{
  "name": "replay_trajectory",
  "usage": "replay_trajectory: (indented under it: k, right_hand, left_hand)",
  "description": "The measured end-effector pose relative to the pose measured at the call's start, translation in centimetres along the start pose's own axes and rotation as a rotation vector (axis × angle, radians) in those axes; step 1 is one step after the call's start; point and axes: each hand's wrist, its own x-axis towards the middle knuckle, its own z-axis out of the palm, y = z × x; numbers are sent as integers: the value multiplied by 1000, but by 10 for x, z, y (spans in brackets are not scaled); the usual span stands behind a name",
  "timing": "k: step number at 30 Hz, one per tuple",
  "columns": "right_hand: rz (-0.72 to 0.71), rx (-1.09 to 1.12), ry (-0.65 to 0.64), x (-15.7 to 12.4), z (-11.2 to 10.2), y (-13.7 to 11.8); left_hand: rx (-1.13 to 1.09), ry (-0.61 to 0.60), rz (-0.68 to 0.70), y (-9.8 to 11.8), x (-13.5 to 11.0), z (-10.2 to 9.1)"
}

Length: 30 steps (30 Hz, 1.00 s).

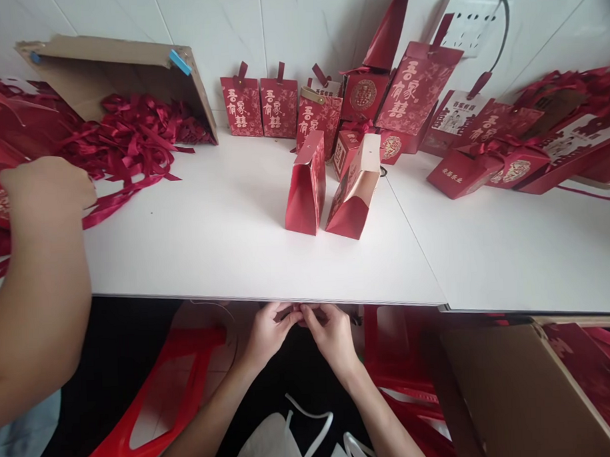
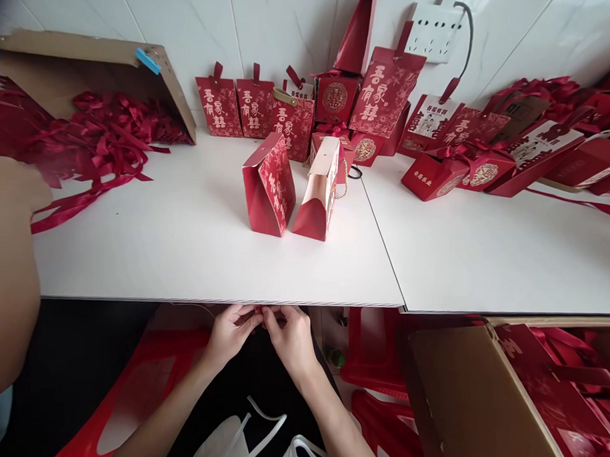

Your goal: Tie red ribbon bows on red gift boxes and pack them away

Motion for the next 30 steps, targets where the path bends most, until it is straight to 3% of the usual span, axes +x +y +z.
replay_trajectory:
  k: [5,8,11,16,20,26,30]
  right_hand:
    - [3,18,-22,2,-1,-1]
    - [14,-67,14,5,-2,-6]
    - [18,-183,75,7,-3,-8]
    - [-17,-321,129,10,-2,-4]
    - [-29,-338,150,13,0,0]
    - [-59,-308,165,16,0,4]
    - [34,-195,96,15,1,9]
  left_hand:
    - [157,95,41,0,4,0]
    - [350,104,172,3,7,1]
    - [483,85,260,5,9,3]
    - [553,48,266,3,11,4]
    - [513,86,228,2,10,5]
    - [303,39,152,1,13,2]
    - [186,-19,115,-1,17,-2]
